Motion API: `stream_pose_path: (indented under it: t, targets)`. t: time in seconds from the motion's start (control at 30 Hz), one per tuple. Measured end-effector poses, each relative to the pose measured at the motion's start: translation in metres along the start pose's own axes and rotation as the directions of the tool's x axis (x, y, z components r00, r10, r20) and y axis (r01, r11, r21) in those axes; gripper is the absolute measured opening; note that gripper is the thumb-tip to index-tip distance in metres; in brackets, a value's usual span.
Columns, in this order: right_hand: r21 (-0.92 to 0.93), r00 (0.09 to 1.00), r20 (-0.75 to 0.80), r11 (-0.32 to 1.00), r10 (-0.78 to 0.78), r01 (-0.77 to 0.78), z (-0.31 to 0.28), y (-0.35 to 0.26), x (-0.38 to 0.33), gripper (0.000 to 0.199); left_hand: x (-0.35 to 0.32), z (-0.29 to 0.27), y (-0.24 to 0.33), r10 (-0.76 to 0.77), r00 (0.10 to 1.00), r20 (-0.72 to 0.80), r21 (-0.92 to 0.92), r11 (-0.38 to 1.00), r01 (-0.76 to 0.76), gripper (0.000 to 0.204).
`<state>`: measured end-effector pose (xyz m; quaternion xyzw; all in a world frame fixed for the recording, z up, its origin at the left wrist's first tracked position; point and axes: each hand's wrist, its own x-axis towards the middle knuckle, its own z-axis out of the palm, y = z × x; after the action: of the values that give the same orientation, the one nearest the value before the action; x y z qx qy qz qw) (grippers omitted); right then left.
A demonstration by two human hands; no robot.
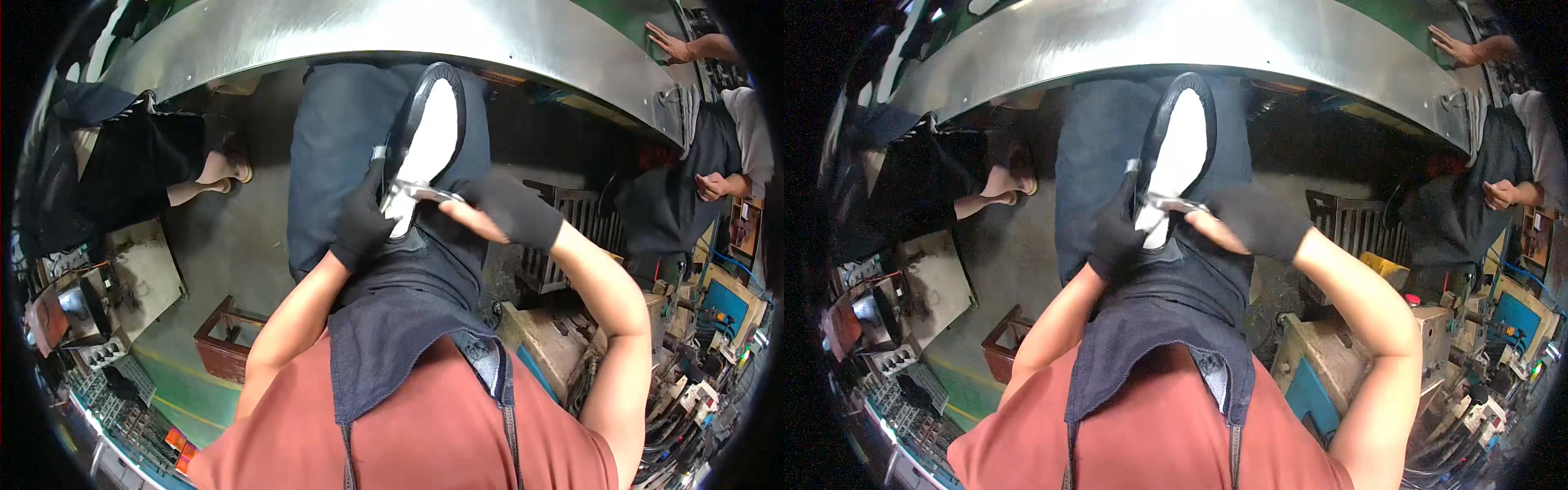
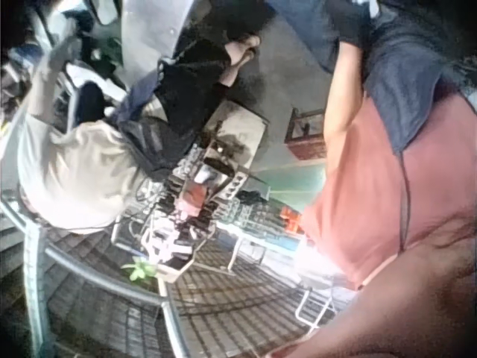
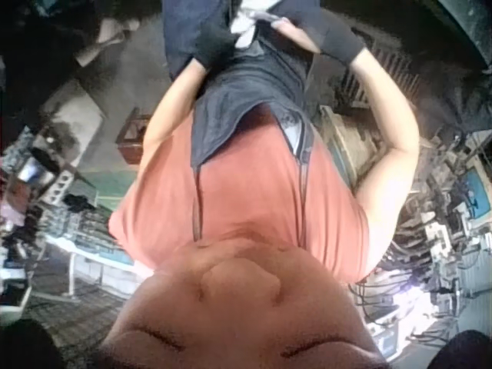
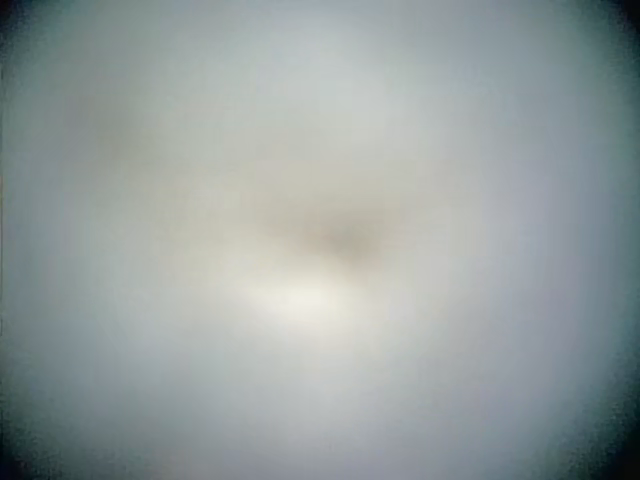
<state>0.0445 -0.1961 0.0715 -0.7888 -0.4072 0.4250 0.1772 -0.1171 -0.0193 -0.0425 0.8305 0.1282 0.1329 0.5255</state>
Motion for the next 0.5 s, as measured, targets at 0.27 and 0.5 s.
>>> stream_pose_path:
  t: [0.27, 0.5]
  targets:
    - [-0.406, 0.982, -0.01, 0.898, -0.188, 0.168, 0.006, 0.021, 0.021, 0.045, -0.011, 0.011, -0.007, -0.209, 0.978, 0.016, -0.357, 0.912, 0.201, 0.074]
    - [0.156, 0.897, 0.442, 0.986, -0.02, -0.055, -0.021, 0.031, 0.028, 0.045, -0.011, 0.001, 0.005, -0.513, 0.767, 0.386, -0.58, 0.511, 0.634, 0.036]
